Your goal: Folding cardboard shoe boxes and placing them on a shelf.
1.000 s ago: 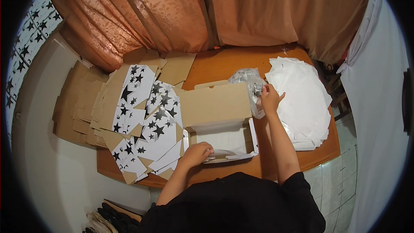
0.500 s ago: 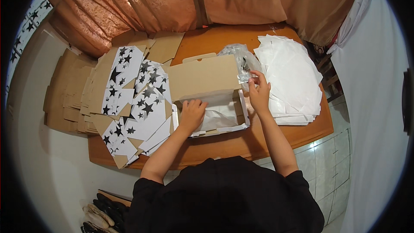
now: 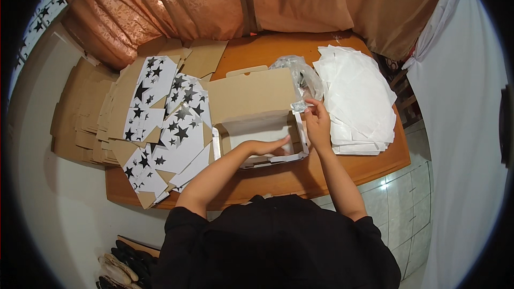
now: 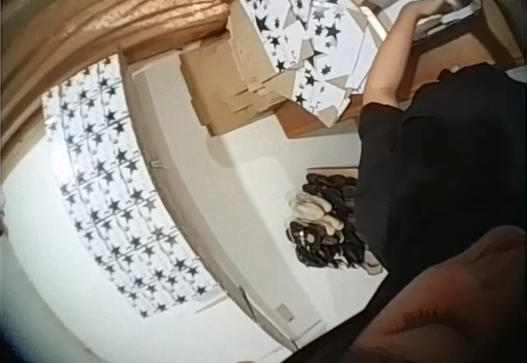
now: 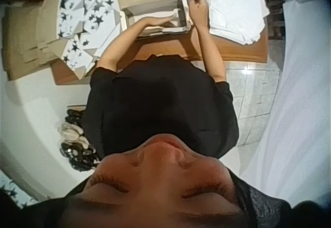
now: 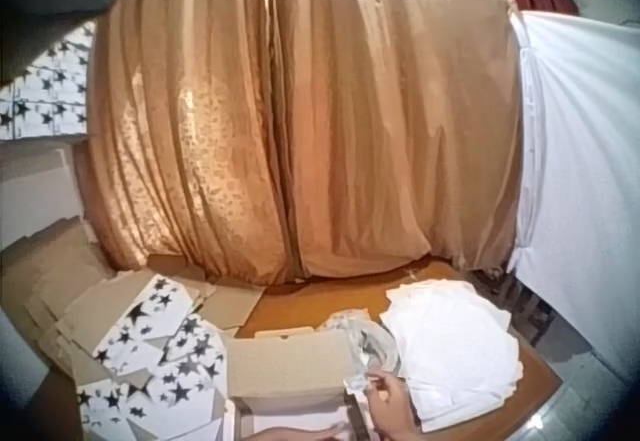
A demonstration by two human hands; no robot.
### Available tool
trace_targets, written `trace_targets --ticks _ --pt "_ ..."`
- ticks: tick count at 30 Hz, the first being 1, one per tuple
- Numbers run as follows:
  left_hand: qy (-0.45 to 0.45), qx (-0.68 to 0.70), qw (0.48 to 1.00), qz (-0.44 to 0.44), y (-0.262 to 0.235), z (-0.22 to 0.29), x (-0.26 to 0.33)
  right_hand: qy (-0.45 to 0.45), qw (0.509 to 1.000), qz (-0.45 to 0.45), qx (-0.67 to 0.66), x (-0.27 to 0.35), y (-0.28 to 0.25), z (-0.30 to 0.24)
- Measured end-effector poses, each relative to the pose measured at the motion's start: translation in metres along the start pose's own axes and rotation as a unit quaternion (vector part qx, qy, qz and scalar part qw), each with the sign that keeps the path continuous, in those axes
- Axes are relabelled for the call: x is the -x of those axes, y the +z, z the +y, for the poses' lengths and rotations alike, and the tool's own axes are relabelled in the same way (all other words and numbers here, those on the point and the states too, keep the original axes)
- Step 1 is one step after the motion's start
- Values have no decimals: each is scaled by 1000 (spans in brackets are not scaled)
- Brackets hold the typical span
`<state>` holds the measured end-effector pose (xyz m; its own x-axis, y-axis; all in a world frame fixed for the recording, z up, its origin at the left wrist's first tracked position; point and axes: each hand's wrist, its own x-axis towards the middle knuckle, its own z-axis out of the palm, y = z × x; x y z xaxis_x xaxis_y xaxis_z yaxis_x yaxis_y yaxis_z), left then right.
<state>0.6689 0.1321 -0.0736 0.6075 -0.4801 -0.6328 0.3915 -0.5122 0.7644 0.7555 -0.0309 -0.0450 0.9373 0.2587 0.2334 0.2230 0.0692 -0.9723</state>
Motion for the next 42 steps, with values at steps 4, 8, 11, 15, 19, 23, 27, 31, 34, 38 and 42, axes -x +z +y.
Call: trace_targets --ticks 4,8,11,15,19,23,27,31,34,38,42 --pt "-38 25 994 -101 5 -8 -5 -32 992 -30 120 9 0 -3" --pt "48 -26 997 -56 -8 -37 12 -27 993 -23 108 14 -4 5" --pt "23 -73 996 -34 -9 -37 53 -18 994 -18 109 22 -10 10" --pt "-12 -15 1000 -15 -9 -57 72 38 999 -12 28 32 -7 15" --pt "46 -11 993 105 -13 -74 63 26 997 -29 73 37 -1 25" --pt "74 -196 921 329 -14 -67 57 1 985 -65 161 35 4 6" --pt "63 -313 869 378 -18 -63 48 -48 944 -101 310 34 9 -1" --pt "48 -374 851 366 -19 -75 42 -117 866 -153 461 39 23 -4" --pt "25 -422 834 356 -18 -71 44 -82 828 -184 523 43 30 10" --pt "89 -443 777 439 -11 -62 54 -38 803 -176 569 45 35 16" --pt "214 -462 588 628 -8 -30 69 -37 795 -175 580 47 35 16"
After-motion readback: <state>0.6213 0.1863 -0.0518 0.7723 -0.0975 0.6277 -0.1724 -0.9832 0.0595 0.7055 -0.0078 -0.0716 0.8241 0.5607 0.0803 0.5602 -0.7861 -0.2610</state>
